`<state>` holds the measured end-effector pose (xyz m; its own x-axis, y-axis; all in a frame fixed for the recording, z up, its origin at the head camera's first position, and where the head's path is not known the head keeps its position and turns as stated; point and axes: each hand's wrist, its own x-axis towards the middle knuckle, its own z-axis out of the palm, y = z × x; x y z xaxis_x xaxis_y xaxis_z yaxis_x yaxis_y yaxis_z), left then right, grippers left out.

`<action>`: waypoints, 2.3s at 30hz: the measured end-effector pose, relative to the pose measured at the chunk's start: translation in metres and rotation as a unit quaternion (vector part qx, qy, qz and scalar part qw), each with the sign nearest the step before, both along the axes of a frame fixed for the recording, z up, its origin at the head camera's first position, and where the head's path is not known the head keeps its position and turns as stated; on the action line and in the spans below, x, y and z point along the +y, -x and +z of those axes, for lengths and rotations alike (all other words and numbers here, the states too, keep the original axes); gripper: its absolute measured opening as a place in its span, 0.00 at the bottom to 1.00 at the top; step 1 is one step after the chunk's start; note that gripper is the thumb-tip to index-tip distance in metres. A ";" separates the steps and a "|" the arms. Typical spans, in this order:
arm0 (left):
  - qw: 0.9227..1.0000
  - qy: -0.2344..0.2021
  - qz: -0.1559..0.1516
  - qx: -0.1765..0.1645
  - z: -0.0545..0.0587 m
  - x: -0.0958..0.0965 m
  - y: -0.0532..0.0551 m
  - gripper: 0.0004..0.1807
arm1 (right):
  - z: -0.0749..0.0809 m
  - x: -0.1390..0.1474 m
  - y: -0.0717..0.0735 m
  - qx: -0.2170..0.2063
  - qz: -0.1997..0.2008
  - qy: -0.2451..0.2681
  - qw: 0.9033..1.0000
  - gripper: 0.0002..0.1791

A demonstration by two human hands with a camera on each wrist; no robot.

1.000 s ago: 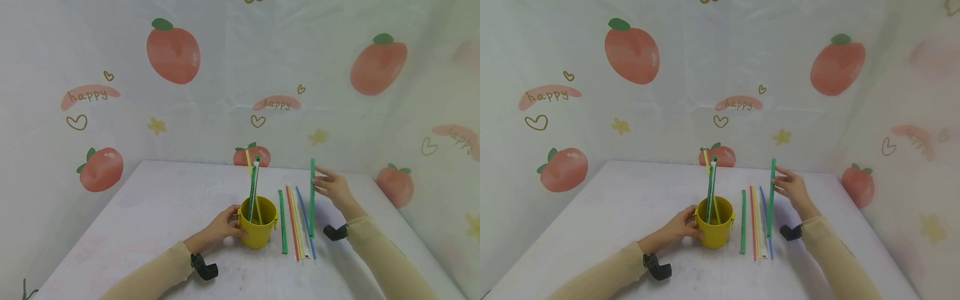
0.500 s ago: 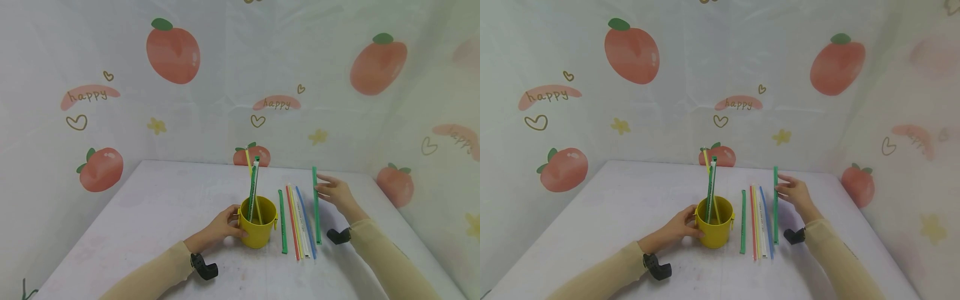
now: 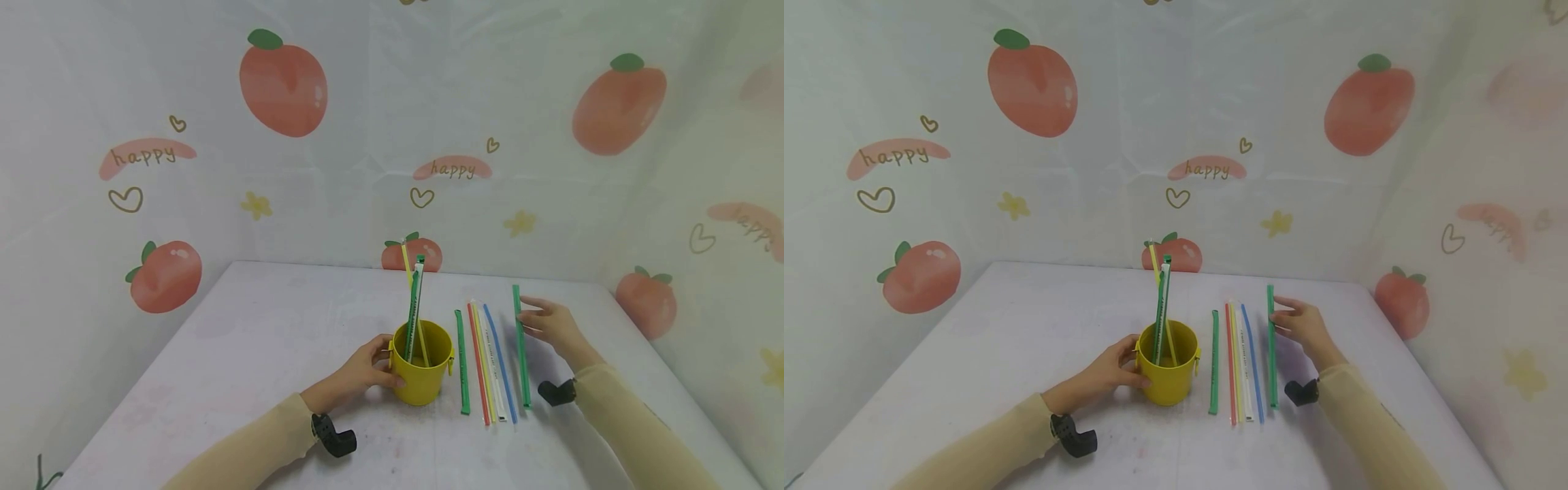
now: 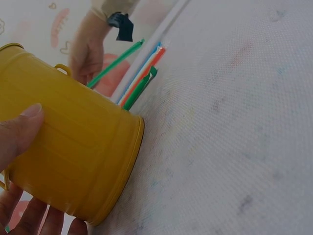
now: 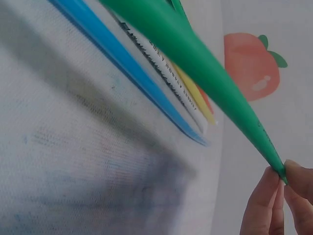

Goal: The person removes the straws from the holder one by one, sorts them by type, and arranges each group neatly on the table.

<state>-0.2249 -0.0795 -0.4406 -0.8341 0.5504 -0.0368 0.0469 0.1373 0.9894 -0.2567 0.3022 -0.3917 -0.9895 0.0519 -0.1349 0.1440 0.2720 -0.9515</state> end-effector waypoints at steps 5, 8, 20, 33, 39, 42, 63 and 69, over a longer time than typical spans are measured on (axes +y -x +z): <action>1.000 0.002 0.001 0.001 0.000 0.000 0.000 0.38 | -0.003 0.000 0.000 -0.019 -0.001 -0.025 1.000 0.35; 1.000 0.003 0.000 0.005 0.001 0.000 -0.001 0.38 | -0.006 0.001 -0.001 -0.026 0.003 -0.027 0.999 0.35; 1.000 -0.006 -0.012 0.005 -0.004 -0.001 0.002 0.37 | -0.023 0.000 0.003 -0.037 0.012 -0.038 0.999 0.32; 1.000 0.001 -0.003 0.005 -0.002 0.000 0.001 0.38 | -0.035 -0.008 0.007 -0.075 0.003 -0.116 0.990 0.30; 1.000 -0.008 -0.009 0.006 -0.002 -0.002 0.002 0.38 | -0.037 -0.010 0.010 -0.085 0.003 -0.109 0.990 0.30; 1.000 -0.005 -0.006 0.008 -0.002 -0.001 0.002 0.38 | -0.039 -0.011 0.013 -0.089 0.003 -0.101 0.991 0.30; 1.000 0.013 0.008 0.003 -0.001 0.000 0.002 0.38 | -0.040 -0.016 0.012 -0.094 0.027 -0.115 0.989 0.27; 1.000 0.014 0.007 0.004 -0.001 0.000 0.002 0.37 | -0.039 -0.018 0.012 -0.102 0.023 -0.131 0.986 0.28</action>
<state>-0.2266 -0.0799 -0.4419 -0.8423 0.5371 -0.0456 0.0523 0.1656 0.9848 -0.2686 0.2840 -0.4306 -0.9452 0.0671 -0.3195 0.3070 0.5157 -0.7999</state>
